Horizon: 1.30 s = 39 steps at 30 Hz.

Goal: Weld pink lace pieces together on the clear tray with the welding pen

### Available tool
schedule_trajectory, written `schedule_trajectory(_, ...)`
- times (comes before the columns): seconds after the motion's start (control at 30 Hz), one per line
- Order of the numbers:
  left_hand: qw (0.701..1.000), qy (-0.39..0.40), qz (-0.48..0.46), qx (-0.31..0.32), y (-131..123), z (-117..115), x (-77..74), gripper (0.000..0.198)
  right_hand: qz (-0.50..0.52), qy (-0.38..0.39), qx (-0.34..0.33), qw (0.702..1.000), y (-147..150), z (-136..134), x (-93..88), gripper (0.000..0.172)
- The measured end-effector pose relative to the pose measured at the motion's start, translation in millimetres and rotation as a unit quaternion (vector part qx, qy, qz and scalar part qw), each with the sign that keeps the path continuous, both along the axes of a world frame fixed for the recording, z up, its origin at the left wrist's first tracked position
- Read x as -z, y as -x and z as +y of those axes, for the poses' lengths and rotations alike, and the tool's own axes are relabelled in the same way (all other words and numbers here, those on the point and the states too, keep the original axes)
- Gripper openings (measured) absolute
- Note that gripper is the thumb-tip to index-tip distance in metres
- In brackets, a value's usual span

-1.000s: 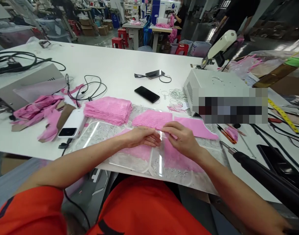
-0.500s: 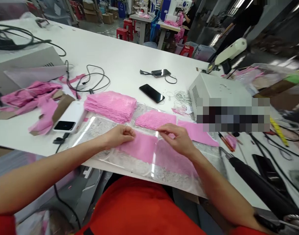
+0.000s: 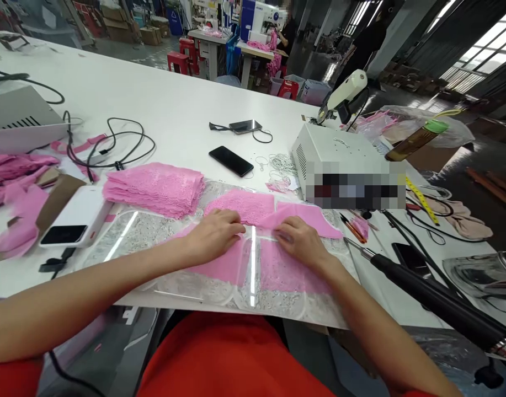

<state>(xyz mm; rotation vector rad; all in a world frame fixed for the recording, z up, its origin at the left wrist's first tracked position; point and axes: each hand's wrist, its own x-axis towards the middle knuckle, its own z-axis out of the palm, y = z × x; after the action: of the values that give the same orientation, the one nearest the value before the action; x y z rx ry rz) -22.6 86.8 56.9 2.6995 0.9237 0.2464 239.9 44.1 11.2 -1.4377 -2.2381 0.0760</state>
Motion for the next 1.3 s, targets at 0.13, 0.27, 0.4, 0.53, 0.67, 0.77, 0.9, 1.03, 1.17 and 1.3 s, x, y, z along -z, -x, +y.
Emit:
schedule_trajectory(0.13, 1.000, 0.013, 0.014, 0.017, -33, 4, 4.3, 0.017, -0.003, -0.012, -0.001, 1.000, 3, 3, 1.9, 0.014)
schedule_trajectory(0.27, 0.999, 0.027, -0.020, 0.019, -47, 8, 12.1, 0.031, 0.031, -0.023, 0.021, 0.999, -4, 1, -9.1, 0.012)
schedule_trajectory(0.4, 0.994, 0.038, -0.101, 0.021, -65, 15, 21.7, 0.067, 0.137, -0.023, 0.045, 0.989, -4, -1, -30.4, 0.013)
schedule_trajectory(0.53, 0.983, 0.066, -0.173, 0.009, -88, 23, 27.7, 0.077, 0.211, -0.033, 0.053, 0.976, 4, -5, -51.7, 0.011)
schedule_trajectory(0.67, 0.964, 0.072, -0.254, 0.044, -100, 26, 17.2, 0.058, 0.247, -0.042, 0.072, 0.966, 8, -7, -65.9, 0.012)
schedule_trajectory(0.77, 0.948, 0.094, -0.299, 0.062, -96, 27, -1.0, 0.039, 0.288, -0.031, 0.082, 0.954, 7, -7, -68.9, 0.012)
schedule_trajectory(0.9, 0.935, 0.205, -0.288, 0.032, -87, 27, -20.9, 0.025, 0.322, -0.017, 0.083, 0.943, 5, -9, -68.3, 0.012)
schedule_trajectory(1.03, 0.929, 0.258, -0.266, 0.002, -85, 25, -25.0, 0.020, 0.307, -0.023, 0.070, 0.949, 7, -16, -71.6, 0.009)
schedule_trajectory(1.17, 0.935, 0.252, -0.250, 0.013, -91, 22, -25.0, 0.019, 0.261, -0.041, 0.052, 0.963, 11, -20, -75.2, 0.018)
schedule_trajectory(1.3, 0.926, 0.285, -0.243, 0.045, -97, 23, -27.5, 0.022, 0.259, -0.070, 0.039, 0.962, 11, -18, -77.0, 0.010)
